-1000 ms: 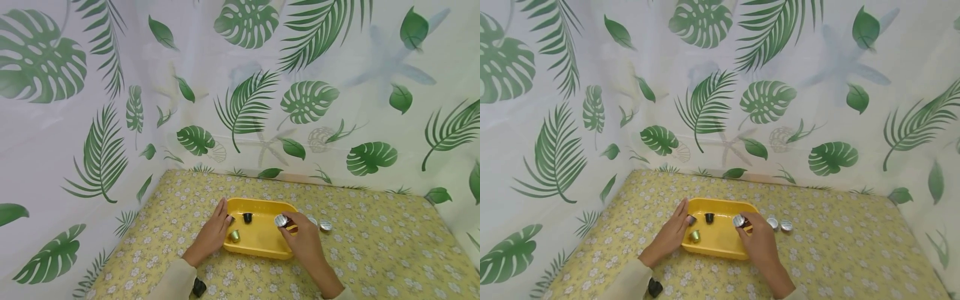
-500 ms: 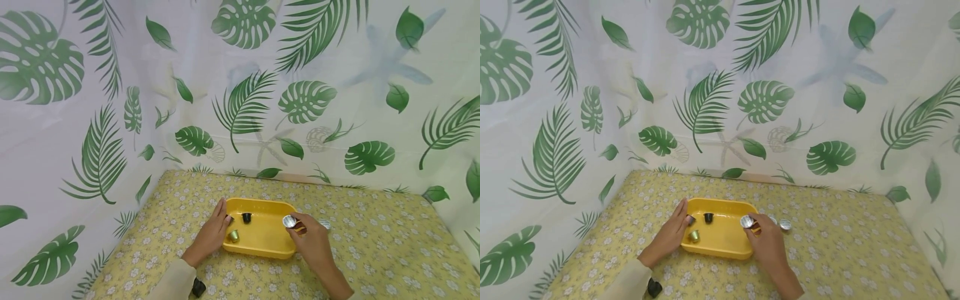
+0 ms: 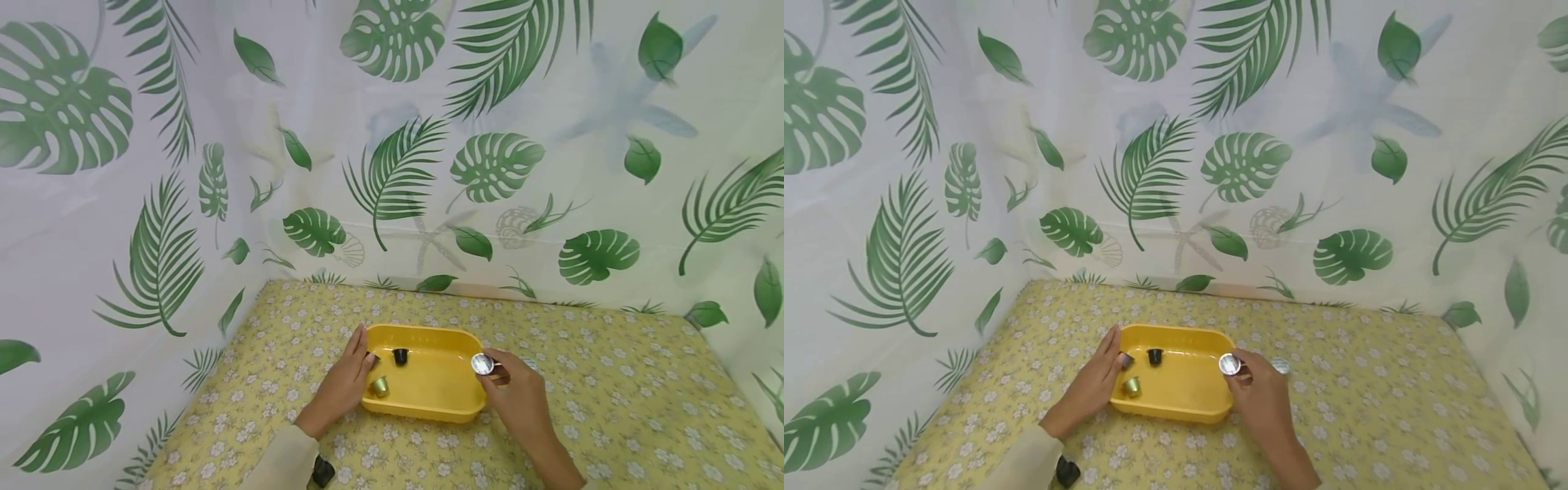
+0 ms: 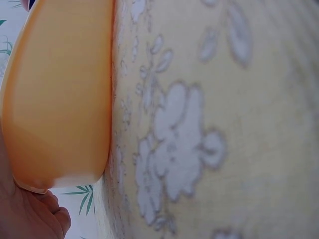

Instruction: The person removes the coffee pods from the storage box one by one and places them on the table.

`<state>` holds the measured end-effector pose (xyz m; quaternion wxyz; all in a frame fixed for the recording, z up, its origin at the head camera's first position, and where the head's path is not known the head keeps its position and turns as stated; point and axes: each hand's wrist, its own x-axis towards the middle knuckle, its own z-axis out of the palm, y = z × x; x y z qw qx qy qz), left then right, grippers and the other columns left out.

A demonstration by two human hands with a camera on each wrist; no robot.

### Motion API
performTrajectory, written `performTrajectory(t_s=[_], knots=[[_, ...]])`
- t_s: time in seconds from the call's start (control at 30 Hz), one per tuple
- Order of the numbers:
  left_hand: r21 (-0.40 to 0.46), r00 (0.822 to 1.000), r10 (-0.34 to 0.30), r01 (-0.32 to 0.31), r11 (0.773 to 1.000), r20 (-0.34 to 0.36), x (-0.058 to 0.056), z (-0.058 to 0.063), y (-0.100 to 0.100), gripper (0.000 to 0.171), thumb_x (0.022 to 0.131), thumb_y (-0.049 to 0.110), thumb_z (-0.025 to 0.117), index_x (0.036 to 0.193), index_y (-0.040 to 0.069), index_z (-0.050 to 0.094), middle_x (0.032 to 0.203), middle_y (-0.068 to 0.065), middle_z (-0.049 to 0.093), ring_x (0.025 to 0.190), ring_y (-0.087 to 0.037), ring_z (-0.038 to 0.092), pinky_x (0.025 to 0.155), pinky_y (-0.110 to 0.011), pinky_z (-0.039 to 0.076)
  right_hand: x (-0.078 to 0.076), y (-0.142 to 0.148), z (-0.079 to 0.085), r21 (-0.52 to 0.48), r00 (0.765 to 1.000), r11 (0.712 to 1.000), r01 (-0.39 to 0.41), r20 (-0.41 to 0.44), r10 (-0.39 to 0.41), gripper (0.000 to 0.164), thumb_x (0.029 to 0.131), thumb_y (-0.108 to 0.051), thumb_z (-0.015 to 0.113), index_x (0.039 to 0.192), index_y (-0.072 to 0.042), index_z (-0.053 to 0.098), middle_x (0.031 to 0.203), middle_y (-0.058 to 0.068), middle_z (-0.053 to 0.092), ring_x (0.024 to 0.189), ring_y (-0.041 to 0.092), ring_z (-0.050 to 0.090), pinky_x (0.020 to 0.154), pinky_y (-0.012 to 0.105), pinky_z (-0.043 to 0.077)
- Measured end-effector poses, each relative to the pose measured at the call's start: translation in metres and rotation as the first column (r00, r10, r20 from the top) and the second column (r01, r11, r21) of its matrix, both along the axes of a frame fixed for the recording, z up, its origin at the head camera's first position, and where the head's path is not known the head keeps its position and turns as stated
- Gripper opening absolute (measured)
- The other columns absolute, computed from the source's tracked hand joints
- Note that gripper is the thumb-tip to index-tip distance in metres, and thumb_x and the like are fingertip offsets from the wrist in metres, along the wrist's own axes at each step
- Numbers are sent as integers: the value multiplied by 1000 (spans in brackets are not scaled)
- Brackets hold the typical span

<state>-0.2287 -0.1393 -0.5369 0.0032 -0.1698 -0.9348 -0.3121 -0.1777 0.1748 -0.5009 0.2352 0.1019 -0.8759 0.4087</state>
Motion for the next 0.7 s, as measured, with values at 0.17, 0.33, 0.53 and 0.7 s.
performTrajectory(t_s=[0.17,0.33,0.53,0.7], knots=[[10,1000,-1,1,1000,-3,0,0,0,61,114,33,31,163,5,9,169,0,-5,153,-26,16,120,-48,27,1,7,-4,-4,1000,1000,15,15,-15,43,79,8,83,121,3,71,108,16,73,84,24,73,67,28,60],[14,1000,-3,3,1000,0,0,-1,0,61,114,33,31,163,6,9,170,-3,-3,153,-27,17,120,-49,28,3,15,-4,10,999,999,36,37,-36,42,81,6,82,121,4,70,111,19,72,86,27,73,68,30,61],[19,1000,-3,3,1000,7,1,-1,0,61,114,34,31,163,6,8,170,-4,-2,153,-27,17,119,-49,28,5,26,-2,18,993,998,63,98,-65,41,84,3,81,123,4,69,112,22,71,87,29,73,68,29,60],[23,1000,-5,5,1000,-2,1,0,0,61,114,33,31,163,6,8,170,-2,-3,153,-28,17,119,-49,28,5,35,-3,29,992,997,77,98,-80,40,84,3,81,122,3,69,110,22,72,86,29,74,66,28,60]])
